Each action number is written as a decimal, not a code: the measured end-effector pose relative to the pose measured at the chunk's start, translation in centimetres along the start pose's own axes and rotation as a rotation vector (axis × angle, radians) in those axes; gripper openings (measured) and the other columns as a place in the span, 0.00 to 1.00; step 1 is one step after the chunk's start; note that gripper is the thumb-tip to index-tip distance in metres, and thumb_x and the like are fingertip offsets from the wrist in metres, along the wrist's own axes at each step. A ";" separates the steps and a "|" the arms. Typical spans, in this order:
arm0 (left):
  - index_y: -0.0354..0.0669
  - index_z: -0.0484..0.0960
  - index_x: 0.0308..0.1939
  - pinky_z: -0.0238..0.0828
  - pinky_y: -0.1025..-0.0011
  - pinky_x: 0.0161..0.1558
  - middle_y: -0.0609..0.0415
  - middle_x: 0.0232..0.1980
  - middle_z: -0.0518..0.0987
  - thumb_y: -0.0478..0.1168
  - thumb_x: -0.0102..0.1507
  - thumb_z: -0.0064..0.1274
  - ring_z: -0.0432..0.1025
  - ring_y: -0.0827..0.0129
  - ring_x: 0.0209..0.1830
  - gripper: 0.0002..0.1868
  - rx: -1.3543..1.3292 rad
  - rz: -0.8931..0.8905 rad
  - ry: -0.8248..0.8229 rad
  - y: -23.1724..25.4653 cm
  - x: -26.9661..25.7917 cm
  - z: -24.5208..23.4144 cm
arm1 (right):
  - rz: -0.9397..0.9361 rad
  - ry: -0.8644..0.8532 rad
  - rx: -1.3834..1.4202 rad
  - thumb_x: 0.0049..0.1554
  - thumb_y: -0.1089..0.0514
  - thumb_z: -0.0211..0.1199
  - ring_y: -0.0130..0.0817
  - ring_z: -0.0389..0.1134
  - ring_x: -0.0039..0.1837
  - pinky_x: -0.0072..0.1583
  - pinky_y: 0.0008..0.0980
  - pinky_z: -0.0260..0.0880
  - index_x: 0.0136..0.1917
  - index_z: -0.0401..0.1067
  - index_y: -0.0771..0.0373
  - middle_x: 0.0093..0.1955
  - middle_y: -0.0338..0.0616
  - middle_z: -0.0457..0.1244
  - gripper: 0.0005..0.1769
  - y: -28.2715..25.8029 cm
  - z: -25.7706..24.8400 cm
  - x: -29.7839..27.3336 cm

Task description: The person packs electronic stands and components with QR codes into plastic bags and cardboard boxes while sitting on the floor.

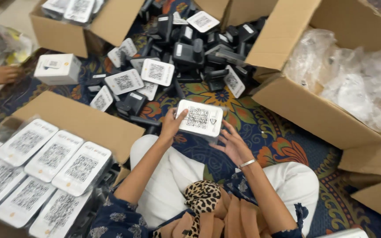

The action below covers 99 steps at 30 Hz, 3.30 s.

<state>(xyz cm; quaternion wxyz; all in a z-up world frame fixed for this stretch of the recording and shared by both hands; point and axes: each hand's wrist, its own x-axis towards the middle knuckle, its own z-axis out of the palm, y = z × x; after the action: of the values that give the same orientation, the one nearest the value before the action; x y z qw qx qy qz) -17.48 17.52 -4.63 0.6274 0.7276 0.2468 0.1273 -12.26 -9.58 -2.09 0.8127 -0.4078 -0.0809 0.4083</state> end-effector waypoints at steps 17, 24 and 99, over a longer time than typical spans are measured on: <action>0.35 0.73 0.60 0.72 0.72 0.52 0.53 0.51 0.76 0.47 0.68 0.55 0.72 0.75 0.50 0.23 -0.496 0.136 0.448 5.1 -10.6 -24.9 | 0.088 -0.407 -0.234 0.62 0.65 0.59 0.40 0.60 0.76 0.77 0.43 0.61 0.83 0.49 0.65 0.75 0.50 0.54 0.39 8.4 23.0 13.2; 0.35 0.75 0.58 0.75 0.72 0.48 0.55 0.50 0.78 0.42 0.68 0.57 0.73 0.75 0.48 0.18 -0.570 0.150 0.709 1.3 -10.8 -36.3 | 0.130 -0.507 -0.395 0.57 0.65 0.66 0.40 0.62 0.73 0.70 0.36 0.64 0.84 0.44 0.62 0.79 0.58 0.52 0.49 15.4 32.1 20.4; 0.16 0.59 0.66 0.75 0.64 0.58 0.33 0.60 0.74 0.73 0.34 0.71 0.74 0.51 0.60 0.75 1.020 -0.002 -0.257 -7.5 16.5 4.0 | -0.071 -0.109 -2.077 0.42 0.51 0.75 0.48 0.71 0.58 0.55 0.49 0.72 0.57 0.76 0.44 0.53 0.45 0.71 0.28 2.5 -5.1 20.9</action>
<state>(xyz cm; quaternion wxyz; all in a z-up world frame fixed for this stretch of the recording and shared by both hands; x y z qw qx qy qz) -3.03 23.40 -14.72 0.2186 0.9501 0.1990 -0.0998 2.33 3.46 -11.46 0.0681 -0.8851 -0.4413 0.1315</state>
